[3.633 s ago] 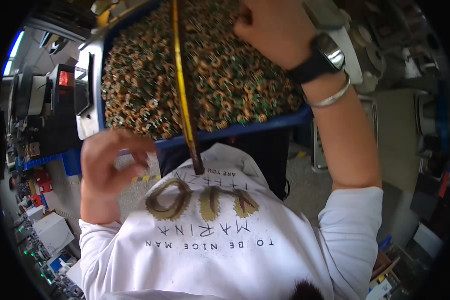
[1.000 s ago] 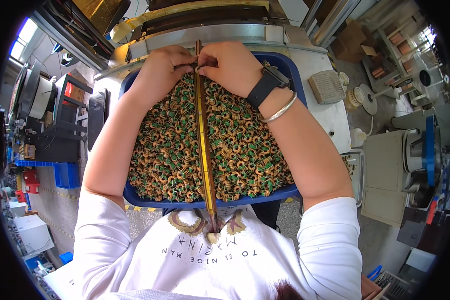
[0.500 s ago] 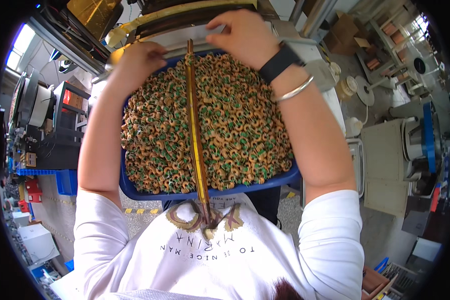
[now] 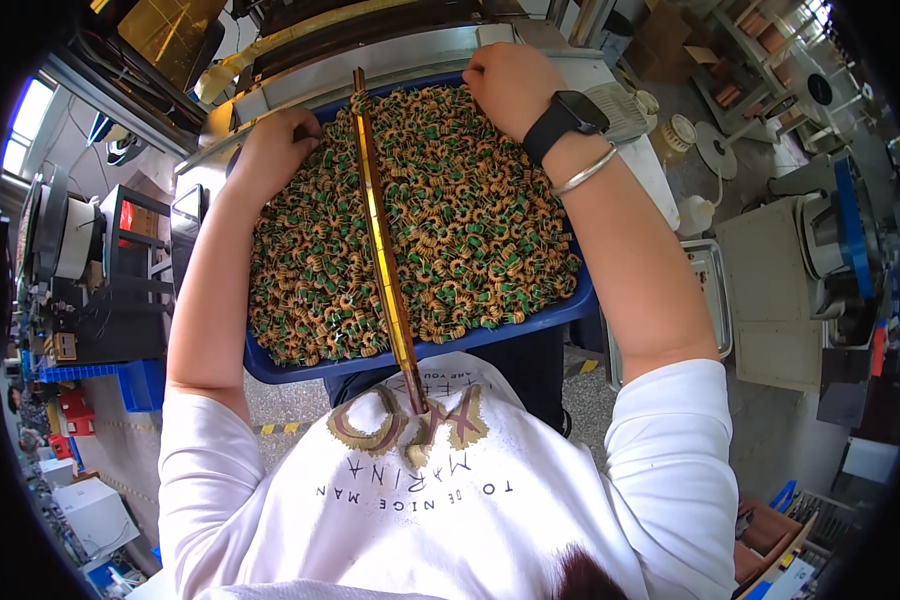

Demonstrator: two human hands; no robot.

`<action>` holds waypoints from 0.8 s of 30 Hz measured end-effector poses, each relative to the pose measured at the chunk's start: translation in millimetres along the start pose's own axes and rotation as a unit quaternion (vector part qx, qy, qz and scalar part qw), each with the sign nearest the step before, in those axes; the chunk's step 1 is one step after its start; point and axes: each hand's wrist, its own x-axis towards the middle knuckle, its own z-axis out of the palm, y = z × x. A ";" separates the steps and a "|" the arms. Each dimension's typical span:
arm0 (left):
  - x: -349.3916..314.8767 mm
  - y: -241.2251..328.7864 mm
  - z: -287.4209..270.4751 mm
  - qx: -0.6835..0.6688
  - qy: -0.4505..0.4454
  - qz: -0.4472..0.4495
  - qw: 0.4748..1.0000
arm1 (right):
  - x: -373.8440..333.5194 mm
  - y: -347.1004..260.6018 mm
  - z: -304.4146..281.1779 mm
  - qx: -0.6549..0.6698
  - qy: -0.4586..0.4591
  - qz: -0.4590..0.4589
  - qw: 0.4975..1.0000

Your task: Sorting and loading small electronic components from a storage bin onto a carrier rack.

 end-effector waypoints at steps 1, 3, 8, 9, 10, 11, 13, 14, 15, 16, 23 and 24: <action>-1.1 1.2 1.4 -0.033 0.007 -0.031 0.999 | 0.2 -1.7 -0.1 -0.033 -0.002 0.031 0.999; -1.8 -1.2 4.2 -0.066 0.015 -0.064 0.996 | -0.3 -4.4 -1.1 -0.033 -0.069 0.055 0.996; 4.0 -6.4 9.0 -0.027 0.083 0.012 0.996 | -5.5 6.7 13.0 0.026 -0.048 0.024 0.998; 3.5 -4.0 10.4 -0.027 0.082 0.010 0.996 | -4.5 13.2 14.8 0.107 -0.034 0.026 0.993; 0.5 3.5 7.9 -0.049 0.092 0.002 0.995 | -2.5 14.1 14.7 0.189 -0.021 0.026 0.981; -1.6 6.5 6.1 -0.071 0.101 -0.007 0.992 | -1.7 14.7 14.1 0.190 -0.023 0.023 0.981; 0.9 -3.4 10.7 -0.047 0.120 0.039 0.991 | 0.9 9.8 8.8 0.289 -0.055 0.065 0.953; 0.6 -7.7 11.8 -0.022 0.137 0.088 0.986 | 3.6 3.3 6.0 0.291 -0.059 0.062 0.953; -1.1 -11.7 12.5 -0.021 0.139 0.083 0.987 | 6.7 -5.3 3.5 0.288 -0.057 0.038 0.955; -0.9 -5.4 11.2 -0.039 0.123 0.069 0.989 | 7.6 -11.1 4.4 0.282 -0.054 0.019 0.958; -7.8 29.5 1.8 -0.163 0.078 0.014 0.983 | 21.3 -49.1 25.1 0.365 -0.128 -0.055 0.921; -8.0 26.4 3.6 -0.162 0.079 0.010 0.984 | 23.7 -53.2 23.7 0.334 -0.161 -0.067 0.927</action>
